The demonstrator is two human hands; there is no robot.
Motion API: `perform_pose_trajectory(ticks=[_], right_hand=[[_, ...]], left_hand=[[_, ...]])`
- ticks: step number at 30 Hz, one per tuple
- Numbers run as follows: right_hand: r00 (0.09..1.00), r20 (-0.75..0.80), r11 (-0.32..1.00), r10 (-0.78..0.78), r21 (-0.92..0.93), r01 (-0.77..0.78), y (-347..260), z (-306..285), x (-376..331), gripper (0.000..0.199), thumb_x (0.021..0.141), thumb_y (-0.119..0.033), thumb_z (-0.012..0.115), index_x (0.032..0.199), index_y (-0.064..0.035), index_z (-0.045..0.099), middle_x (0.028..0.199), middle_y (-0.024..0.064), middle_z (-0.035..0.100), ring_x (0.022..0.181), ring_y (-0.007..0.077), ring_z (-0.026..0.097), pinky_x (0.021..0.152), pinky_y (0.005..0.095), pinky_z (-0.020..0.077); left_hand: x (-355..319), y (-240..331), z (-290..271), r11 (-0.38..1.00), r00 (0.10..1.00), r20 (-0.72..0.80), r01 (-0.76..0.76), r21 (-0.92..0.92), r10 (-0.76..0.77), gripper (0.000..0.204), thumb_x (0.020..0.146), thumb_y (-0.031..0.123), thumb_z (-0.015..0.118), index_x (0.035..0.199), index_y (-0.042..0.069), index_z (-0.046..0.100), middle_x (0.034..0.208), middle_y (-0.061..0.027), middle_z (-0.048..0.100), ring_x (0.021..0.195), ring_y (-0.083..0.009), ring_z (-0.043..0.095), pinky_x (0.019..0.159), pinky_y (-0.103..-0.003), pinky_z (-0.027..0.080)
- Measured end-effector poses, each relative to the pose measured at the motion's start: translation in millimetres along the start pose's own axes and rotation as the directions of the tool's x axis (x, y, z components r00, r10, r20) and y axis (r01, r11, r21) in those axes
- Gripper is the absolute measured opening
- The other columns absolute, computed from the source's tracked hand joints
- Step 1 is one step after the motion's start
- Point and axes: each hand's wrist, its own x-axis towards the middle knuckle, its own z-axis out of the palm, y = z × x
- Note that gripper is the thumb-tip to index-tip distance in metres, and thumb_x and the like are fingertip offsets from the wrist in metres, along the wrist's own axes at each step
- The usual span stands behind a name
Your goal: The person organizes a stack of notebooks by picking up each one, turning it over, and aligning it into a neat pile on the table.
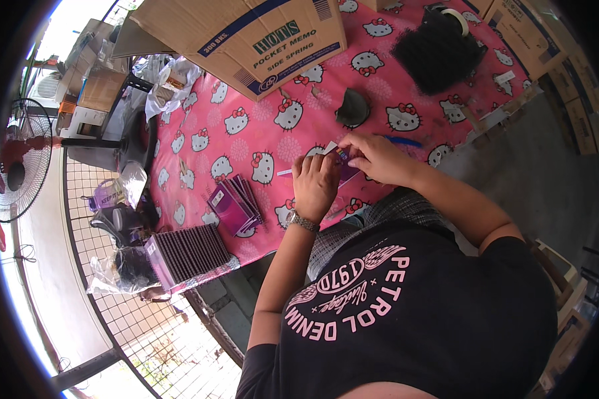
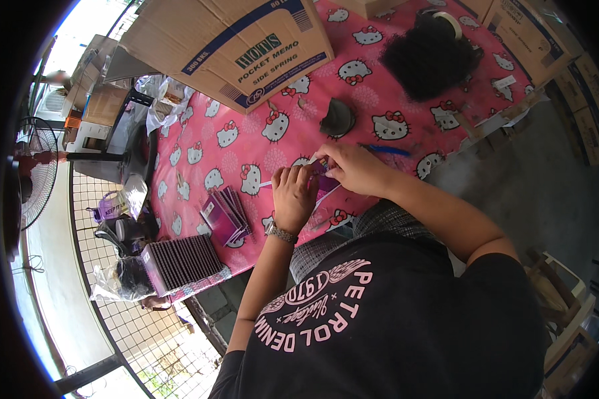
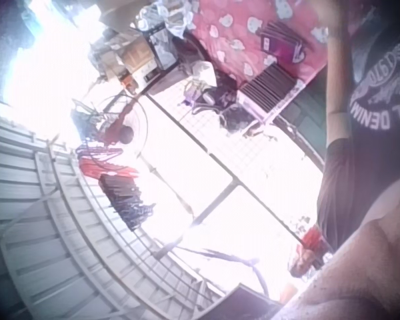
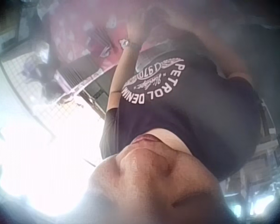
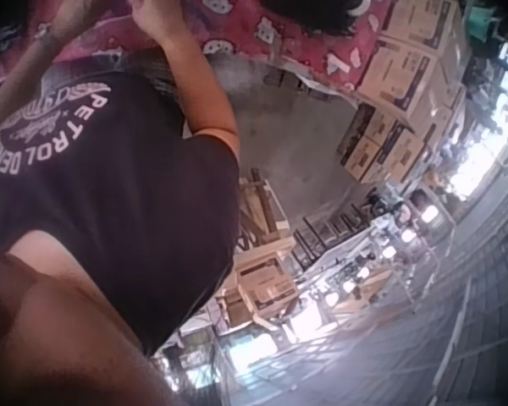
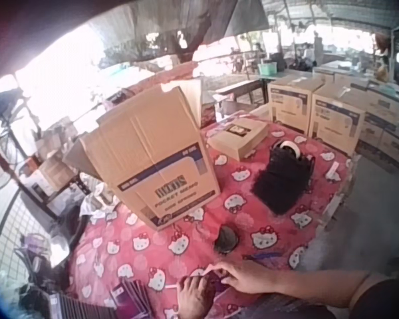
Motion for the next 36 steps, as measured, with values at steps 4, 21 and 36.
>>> perform_pose_trajectory(ticks=[4,21,36], right_hand=[[0.985,-0.083,0.989,-0.149,-0.039,0.146,5,5,3,0.028,0.095,-0.012,0.061,0.120,-0.0033,0.055,0.080,0.0116,0.066,0.069,0.0256,0.066,0.068,0.0390,0.0535],[0.862,0.502,0.948,-0.068,0.303,-0.101,45,-17,63,0.041,0.068,-0.010,0.070,0.109,-0.0037,0.069,0.111,0.0085,0.058,0.102,0.0185,0.058,0.078,0.0324,0.0492],[0.831,0.538,0.855,-0.139,0.489,-0.173,26,-16,74,0.042,0.069,-0.016,0.077,0.110,-0.0069,0.072,0.127,0.0088,0.054,0.121,0.0234,0.051,0.104,0.0341,0.0406]], left_hand=[[3,1,-4,0.999,1.000,0.006,0.018,-0.041,-0.017,0.027,0.086,0.018,0.067,0.110,0.009,0.058,0.097,-0.0090,0.064,0.095,-0.0283,0.059,0.096,-0.044,0.040],[-24,-13,3,0.982,0.982,0.020,0.190,0.010,-0.190,0.037,0.077,0.025,0.078,0.108,0.013,0.061,0.110,-0.0079,0.058,0.111,-0.0323,0.050,0.095,-0.053,0.036],[-33,-45,-12,0.955,0.962,-0.100,0.236,-0.177,-0.256,0.030,0.077,0.007,0.071,0.105,0.006,0.059,0.105,-0.0129,0.059,0.103,-0.0342,0.055,0.092,-0.045,0.043]])
